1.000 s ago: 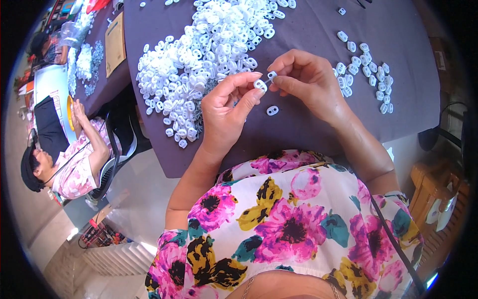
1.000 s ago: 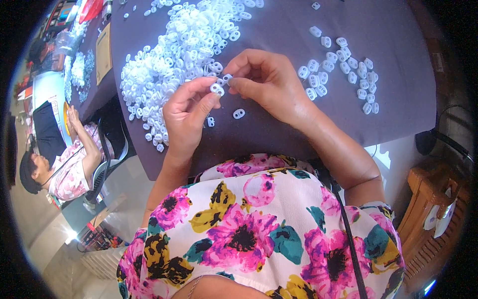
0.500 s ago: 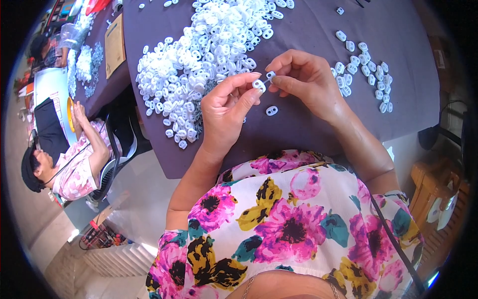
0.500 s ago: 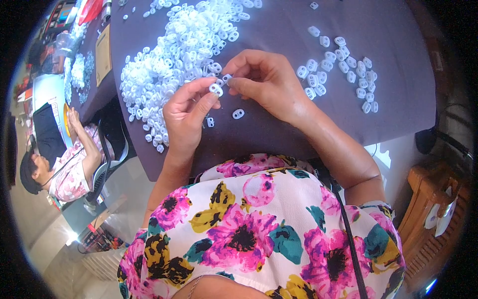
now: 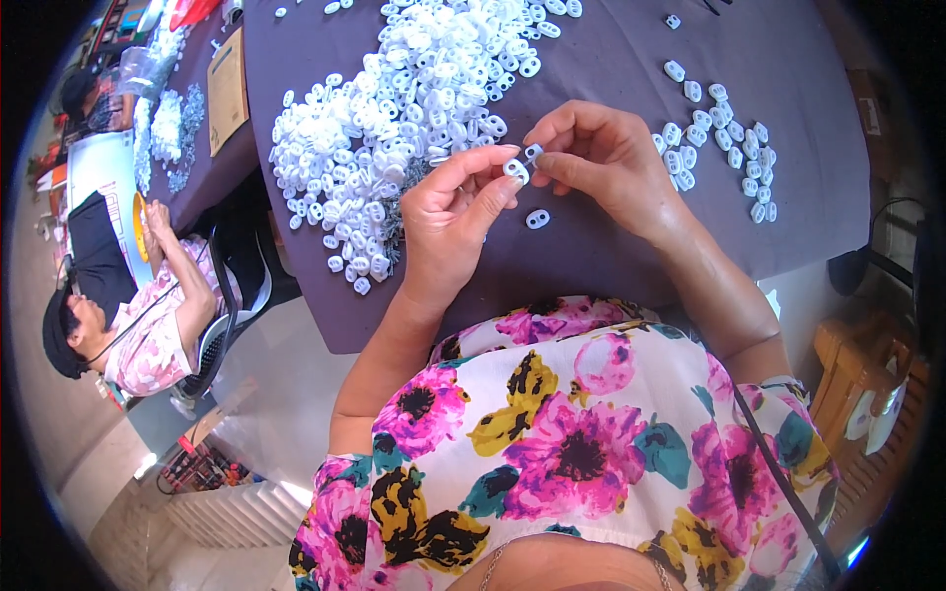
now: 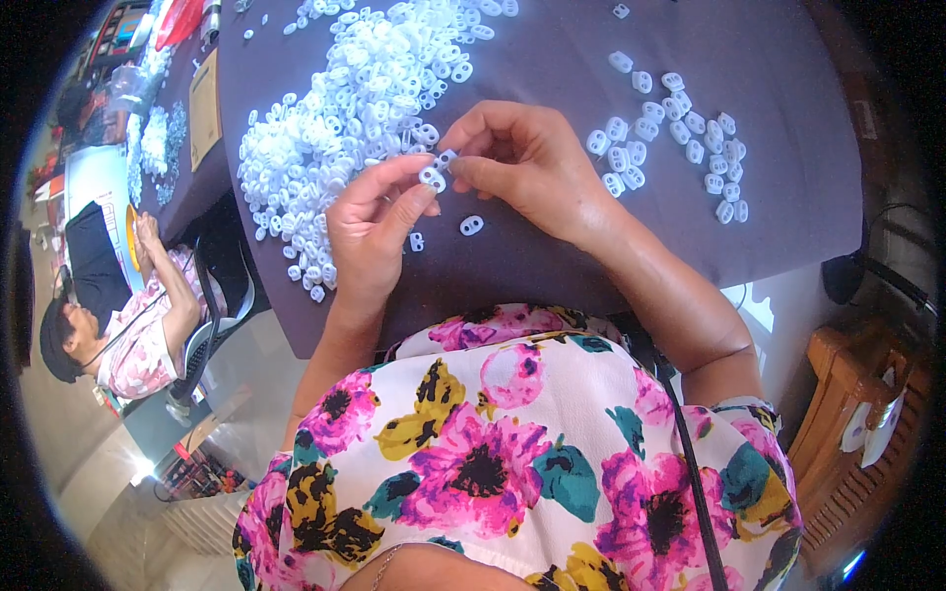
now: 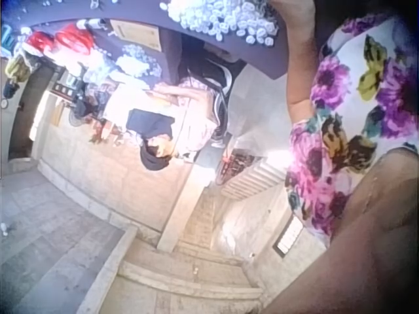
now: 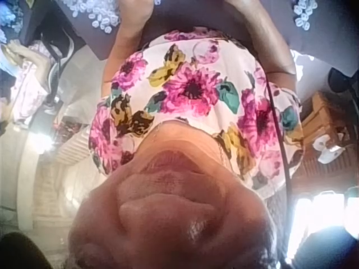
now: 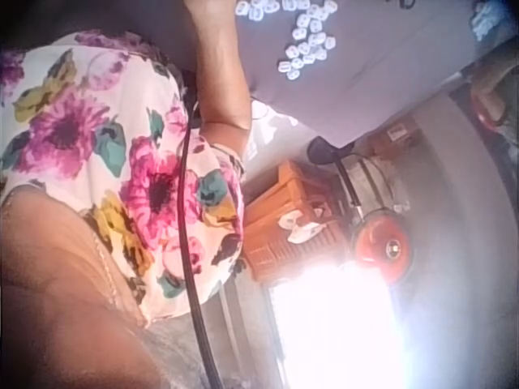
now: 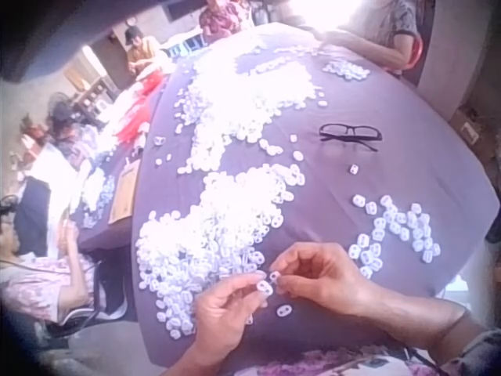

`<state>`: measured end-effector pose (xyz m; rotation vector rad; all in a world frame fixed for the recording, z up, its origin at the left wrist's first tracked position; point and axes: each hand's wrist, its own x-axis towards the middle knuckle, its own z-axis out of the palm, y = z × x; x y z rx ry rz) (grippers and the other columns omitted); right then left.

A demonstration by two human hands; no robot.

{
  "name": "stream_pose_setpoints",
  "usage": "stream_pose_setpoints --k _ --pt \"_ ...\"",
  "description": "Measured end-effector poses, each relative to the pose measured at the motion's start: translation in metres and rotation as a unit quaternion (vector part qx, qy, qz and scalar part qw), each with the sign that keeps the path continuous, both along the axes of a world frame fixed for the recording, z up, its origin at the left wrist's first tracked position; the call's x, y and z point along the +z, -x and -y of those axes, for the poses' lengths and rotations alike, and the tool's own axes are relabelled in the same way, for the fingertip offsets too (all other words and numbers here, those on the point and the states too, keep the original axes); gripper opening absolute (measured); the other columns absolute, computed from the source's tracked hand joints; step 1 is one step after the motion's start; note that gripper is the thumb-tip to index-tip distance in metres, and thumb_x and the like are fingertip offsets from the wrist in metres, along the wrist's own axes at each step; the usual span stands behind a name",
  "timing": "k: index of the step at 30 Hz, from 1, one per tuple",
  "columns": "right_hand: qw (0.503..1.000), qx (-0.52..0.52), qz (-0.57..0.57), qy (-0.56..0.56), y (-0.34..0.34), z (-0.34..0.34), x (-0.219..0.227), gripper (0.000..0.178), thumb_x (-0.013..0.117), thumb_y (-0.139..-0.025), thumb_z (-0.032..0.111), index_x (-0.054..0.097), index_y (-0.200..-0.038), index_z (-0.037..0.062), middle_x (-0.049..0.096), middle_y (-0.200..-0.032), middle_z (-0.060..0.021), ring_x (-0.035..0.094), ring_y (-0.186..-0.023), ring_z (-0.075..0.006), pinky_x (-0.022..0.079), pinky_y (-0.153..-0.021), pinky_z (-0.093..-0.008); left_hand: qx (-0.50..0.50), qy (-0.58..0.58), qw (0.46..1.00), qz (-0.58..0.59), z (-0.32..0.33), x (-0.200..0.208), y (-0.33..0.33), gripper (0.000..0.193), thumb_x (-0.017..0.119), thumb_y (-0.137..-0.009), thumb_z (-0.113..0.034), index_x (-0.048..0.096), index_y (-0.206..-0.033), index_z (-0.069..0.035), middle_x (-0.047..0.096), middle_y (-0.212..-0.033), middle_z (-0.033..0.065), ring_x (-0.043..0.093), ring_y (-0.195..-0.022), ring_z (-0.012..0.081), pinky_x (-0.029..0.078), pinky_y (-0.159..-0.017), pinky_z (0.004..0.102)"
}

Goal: The person assembles plastic cord locks by fitting springs and inner pieces into plastic housings by hand, then placing the assembled cord locks onto the table.

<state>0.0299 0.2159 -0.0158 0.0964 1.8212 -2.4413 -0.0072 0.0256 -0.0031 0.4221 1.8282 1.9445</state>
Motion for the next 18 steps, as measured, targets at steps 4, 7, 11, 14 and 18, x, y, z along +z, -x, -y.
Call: stream_pose_setpoints --k 4,7,11,14,18 --pt "1.000 0.020 0.012 0.005 -0.0002 -0.0017 -0.0008 0.013 0.061 -0.086 0.001 0.063 -0.099 0.0009 0.066 -0.082 -0.0022 0.062 -0.073 -0.0067 0.047 -0.061 -0.0182 -0.008 -0.002 1.000 0.001 -0.0001 -0.0025 0.0004 0.023 0.062 -0.089 0.001 0.062 -0.112 0.004 0.065 -0.099 0.0065 0.060 -0.083 0.0081 0.051 -0.075 0.0211" --pt "0.999 0.026 0.021 0.006 -0.0008 -0.0013 -0.0009 0.011 0.062 -0.087 0.002 0.063 -0.099 0.0010 0.067 -0.085 -0.0028 0.063 -0.073 -0.0075 0.047 -0.059 -0.0181 -0.013 -0.004 1.000 0.007 0.0015 -0.0038 -0.0001 0.025 0.062 -0.088 0.002 0.061 -0.113 0.005 0.065 -0.099 0.0077 0.063 -0.085 0.0107 0.051 -0.077 0.0222" --pt "0.999 0.019 0.025 0.003 0.0000 0.0000 -0.0018 0.014 0.062 -0.085 0.003 0.062 -0.099 0.0010 0.066 -0.080 -0.0020 0.062 -0.071 -0.0060 0.045 -0.057 -0.0177 -0.024 -0.019 1.000 0.002 -0.0022 0.0024 -0.0023 0.028 0.063 -0.087 0.004 0.059 -0.114 0.006 0.065 -0.100 0.0091 0.066 -0.089 0.0145 0.052 -0.080 0.0237" --pt "0.999 0.024 0.027 0.010 -0.0003 0.0000 -0.0007 0.014 0.064 -0.085 0.003 0.062 -0.099 0.0007 0.066 -0.081 -0.0026 0.062 -0.071 -0.0066 0.045 -0.056 -0.0177 -0.019 -0.015 1.000 0.009 -0.0020 0.0031 -0.0029 0.029 0.063 -0.086 0.006 0.059 -0.114 0.006 0.065 -0.101 0.0102 0.067 -0.091 0.0173 0.052 -0.081 0.0247" --pt "0.999 0.031 0.027 0.010 0.0002 -0.0006 0.0010 0.014 0.065 -0.084 0.003 0.063 -0.098 0.0003 0.067 -0.082 -0.0035 0.063 -0.071 -0.0072 0.046 -0.056 -0.0179 0.009 0.001 1.000 0.020 -0.0034 0.0049 -0.0058 0.031 0.067 -0.083 0.003 0.063 -0.114 0.002 0.065 -0.097 0.0051 0.060 -0.081 0.0091 0.050 -0.073 0.0212"
